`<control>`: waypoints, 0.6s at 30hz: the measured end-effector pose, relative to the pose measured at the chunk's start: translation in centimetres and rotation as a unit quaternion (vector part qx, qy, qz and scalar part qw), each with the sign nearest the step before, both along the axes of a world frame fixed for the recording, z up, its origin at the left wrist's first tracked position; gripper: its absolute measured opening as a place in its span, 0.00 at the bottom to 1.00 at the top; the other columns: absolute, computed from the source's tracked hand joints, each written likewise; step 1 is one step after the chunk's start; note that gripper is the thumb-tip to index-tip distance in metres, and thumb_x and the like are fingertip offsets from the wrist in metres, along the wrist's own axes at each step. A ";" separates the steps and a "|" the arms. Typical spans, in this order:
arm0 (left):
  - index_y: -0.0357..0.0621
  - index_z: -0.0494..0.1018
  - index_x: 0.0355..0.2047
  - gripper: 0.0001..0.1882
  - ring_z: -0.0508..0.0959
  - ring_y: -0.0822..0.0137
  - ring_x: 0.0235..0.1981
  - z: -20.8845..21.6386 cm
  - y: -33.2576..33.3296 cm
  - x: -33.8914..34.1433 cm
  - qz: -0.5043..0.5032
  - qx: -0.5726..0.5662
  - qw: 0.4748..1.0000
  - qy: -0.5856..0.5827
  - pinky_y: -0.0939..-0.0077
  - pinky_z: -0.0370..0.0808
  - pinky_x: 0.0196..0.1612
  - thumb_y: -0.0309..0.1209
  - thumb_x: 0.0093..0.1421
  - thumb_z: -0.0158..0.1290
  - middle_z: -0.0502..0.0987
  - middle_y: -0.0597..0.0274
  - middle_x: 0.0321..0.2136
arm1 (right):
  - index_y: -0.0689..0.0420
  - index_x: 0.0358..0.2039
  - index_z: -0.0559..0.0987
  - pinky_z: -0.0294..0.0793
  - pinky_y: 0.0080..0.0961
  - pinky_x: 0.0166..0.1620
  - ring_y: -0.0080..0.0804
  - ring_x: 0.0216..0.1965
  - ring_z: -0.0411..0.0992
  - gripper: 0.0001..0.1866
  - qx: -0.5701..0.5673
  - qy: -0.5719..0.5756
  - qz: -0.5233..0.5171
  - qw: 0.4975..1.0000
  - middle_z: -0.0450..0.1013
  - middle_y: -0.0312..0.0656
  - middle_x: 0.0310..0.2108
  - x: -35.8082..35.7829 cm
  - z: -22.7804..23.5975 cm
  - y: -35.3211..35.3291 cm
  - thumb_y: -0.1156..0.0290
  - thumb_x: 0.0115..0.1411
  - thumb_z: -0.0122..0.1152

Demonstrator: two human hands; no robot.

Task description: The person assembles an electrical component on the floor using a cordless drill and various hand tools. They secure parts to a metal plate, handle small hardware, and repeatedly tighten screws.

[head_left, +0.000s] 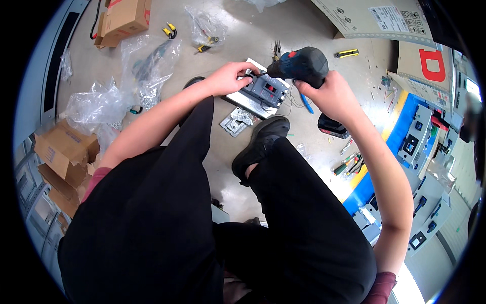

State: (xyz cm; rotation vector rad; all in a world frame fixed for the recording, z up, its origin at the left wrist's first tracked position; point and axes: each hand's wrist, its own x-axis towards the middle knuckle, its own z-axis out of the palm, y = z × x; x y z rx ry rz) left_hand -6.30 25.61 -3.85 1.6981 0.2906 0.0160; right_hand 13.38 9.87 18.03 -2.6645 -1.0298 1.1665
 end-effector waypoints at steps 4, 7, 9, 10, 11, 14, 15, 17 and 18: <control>0.44 0.78 0.52 0.16 0.61 0.76 0.25 -0.7 0.2 0.3 -0.015 0.008 1.000 0.012 0.73 0.63 0.31 0.23 0.64 0.57 0.63 0.71 0.21 | 0.68 0.37 0.85 0.81 0.41 0.41 0.47 0.29 0.81 0.29 -0.027 -0.004 0.007 1.000 0.80 0.54 0.25 0.3 -0.3 0.2 0.48 0.56 0.70; 0.43 0.78 0.53 0.17 0.61 0.76 0.24 -0.7 0.3 0.3 -0.015 0.005 1.000 0.021 0.73 0.63 0.31 0.22 0.64 0.56 0.63 0.71 0.21 | 0.67 0.40 0.85 0.80 0.40 0.42 0.46 0.30 0.81 0.29 -0.020 0.021 -0.017 0.999 0.80 0.53 0.27 0.5 0.1 0.6 0.48 0.57 0.70; 0.43 0.78 0.53 0.17 0.61 0.76 0.24 -0.5 0.4 0.4 -0.021 0.014 0.999 0.028 0.72 0.63 0.31 0.22 0.64 0.56 0.62 0.71 0.20 | 0.66 0.42 0.85 0.80 0.39 0.43 0.45 0.31 0.81 0.29 -0.012 0.031 -0.027 0.999 0.81 0.53 0.27 0.6 0.3 0.8 0.48 0.58 0.70; 0.44 0.78 0.53 0.17 0.62 0.73 0.24 -0.3 0.4 0.4 -0.021 0.017 0.999 0.030 0.71 0.64 0.31 0.23 0.63 0.57 0.62 0.69 0.20 | 0.65 0.43 0.86 0.80 0.39 0.44 0.44 0.31 0.81 0.29 -0.014 0.033 -0.027 0.999 0.81 0.53 0.28 0.7 0.3 0.9 0.48 0.58 0.70; 0.46 0.78 0.52 0.17 0.64 0.71 0.25 -0.4 0.5 0.4 -0.021 0.020 0.999 0.031 0.69 0.65 0.32 0.24 0.63 0.58 0.63 0.67 0.20 | 0.65 0.44 0.86 0.80 0.39 0.44 0.44 0.31 0.81 0.29 -0.015 0.035 -0.028 0.999 0.81 0.52 0.28 0.8 0.4 0.9 0.48 0.59 0.70; 0.47 0.79 0.52 0.16 0.64 0.70 0.25 -0.4 0.6 0.2 -0.020 0.014 0.999 0.030 0.67 0.65 0.32 0.25 0.63 0.59 0.63 0.66 0.21 | 0.64 0.41 0.86 0.81 0.40 0.44 0.48 0.32 0.82 0.25 -0.012 0.025 -0.008 1.000 0.81 0.54 0.28 0.9 0.2 1.0 0.51 0.58 0.71; 0.47 0.79 0.52 0.16 0.64 0.70 0.25 -0.4 0.5 0.3 -0.021 0.009 0.999 0.028 0.67 0.65 0.32 0.25 0.64 0.59 0.63 0.66 0.21 | 0.64 0.40 0.86 0.81 0.40 0.44 0.49 0.33 0.82 0.24 -0.010 0.016 0.030 0.999 0.81 0.55 0.28 1.0 0.1 0.9 0.53 0.58 0.71; 0.45 0.77 0.52 0.16 0.61 0.73 0.25 -0.6 0.4 0.2 -0.022 0.003 1.000 0.019 0.71 0.63 0.31 0.23 0.64 0.58 0.60 0.70 0.21 | 0.63 0.38 0.86 0.81 0.42 0.44 0.52 0.34 0.82 0.21 -0.005 0.001 0.105 0.994 0.82 0.56 0.29 1.1 -0.2 0.9 0.56 0.58 0.71; 0.44 0.77 0.52 0.16 0.59 0.75 0.25 -0.7 0.4 0.1 -0.023 0.001 1.000 0.015 0.72 0.62 0.31 0.23 0.64 0.57 0.59 0.71 0.21 | 0.63 0.38 0.86 0.82 0.42 0.44 0.53 0.34 0.82 0.19 -0.009 0.006 0.132 0.991 0.82 0.56 0.30 1.1 -0.2 1.1 0.57 0.58 0.71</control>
